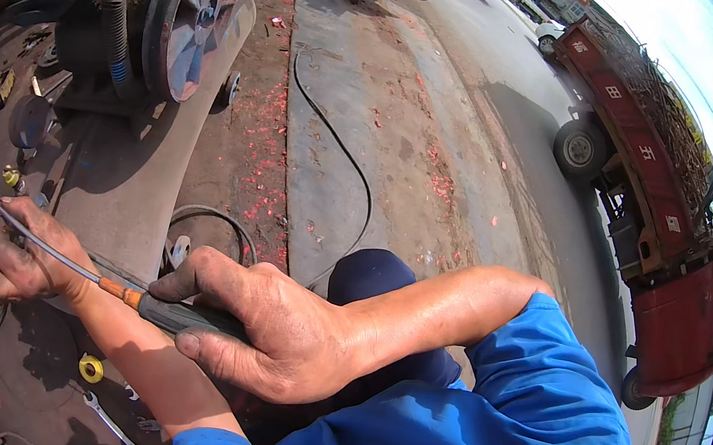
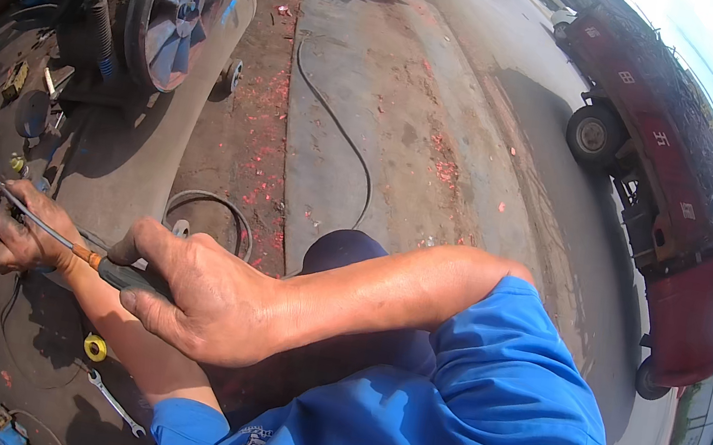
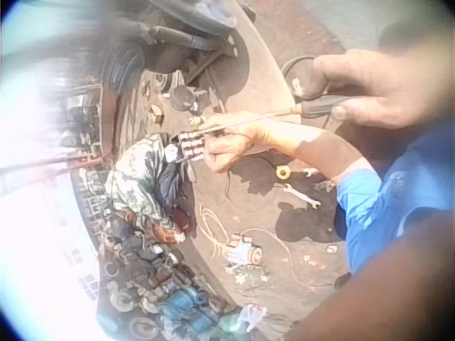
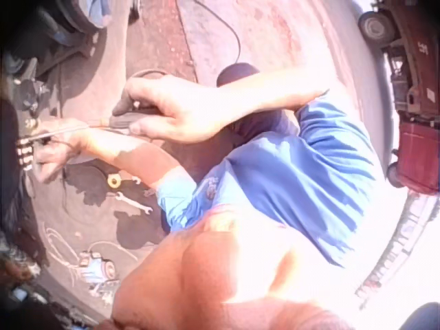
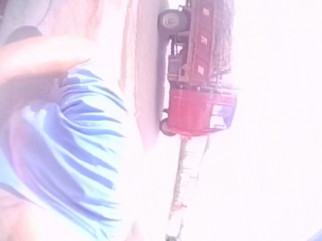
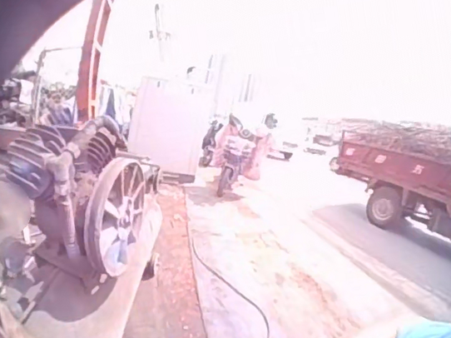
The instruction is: The person strips the ends of a black cable and connects them to terminals on a small electrical component using a screwdriver. They tighten the connections and then wrap the cable around a nearby fan blade.
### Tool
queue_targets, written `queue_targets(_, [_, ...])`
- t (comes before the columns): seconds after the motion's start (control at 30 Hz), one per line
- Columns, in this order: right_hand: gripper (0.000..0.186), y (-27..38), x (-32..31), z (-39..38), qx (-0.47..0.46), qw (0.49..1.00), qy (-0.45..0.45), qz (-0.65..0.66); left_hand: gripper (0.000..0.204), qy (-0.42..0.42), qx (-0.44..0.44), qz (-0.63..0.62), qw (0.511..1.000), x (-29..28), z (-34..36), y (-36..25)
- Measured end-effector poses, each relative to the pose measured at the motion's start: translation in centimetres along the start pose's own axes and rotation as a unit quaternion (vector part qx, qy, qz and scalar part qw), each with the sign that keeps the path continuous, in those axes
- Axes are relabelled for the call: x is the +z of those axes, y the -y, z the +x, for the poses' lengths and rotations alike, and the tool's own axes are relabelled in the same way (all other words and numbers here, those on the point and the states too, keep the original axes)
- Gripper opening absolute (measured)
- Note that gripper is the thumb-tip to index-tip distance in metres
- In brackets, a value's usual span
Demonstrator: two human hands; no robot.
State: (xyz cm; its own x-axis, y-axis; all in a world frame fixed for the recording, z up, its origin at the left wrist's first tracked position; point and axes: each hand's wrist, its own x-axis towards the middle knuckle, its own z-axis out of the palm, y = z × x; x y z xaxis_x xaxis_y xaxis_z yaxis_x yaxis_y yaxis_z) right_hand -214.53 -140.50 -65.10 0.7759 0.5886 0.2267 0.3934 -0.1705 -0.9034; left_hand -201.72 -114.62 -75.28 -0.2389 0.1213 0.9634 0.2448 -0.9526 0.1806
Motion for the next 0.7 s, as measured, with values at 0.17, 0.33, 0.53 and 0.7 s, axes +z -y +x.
queue_targets(0.17, [0.039, 0.8, -2.0, 1.5, 0.207, 0.975, 0.054, 0.063, 0.028, 0.013, 0.014, -0.032, 0.999, 0.0, 0.0, 0.7])
queue_targets(0.33, [0.037, 2.1, -1.4, 1.9, -0.18, 0.829, -0.013, -0.529, 0.024, -0.005, -0.059, -0.06, 0.996, 1.5, -0.2, -2.1])
queue_targets(0.53, [0.029, 0.4, -0.4, 2.4, -0.017, 0.981, -0.028, -0.191, 0.016, 0.007, -0.083, -0.12, 0.989, 0.7, -0.6, -0.7])
queue_targets(0.7, [0.03, 1.4, -0.6, 3.5, 0.098, 0.993, 0.012, -0.057, 0.029, 0.029, -0.1, -0.117, 0.988, 0.4, -0.1, 0.5])
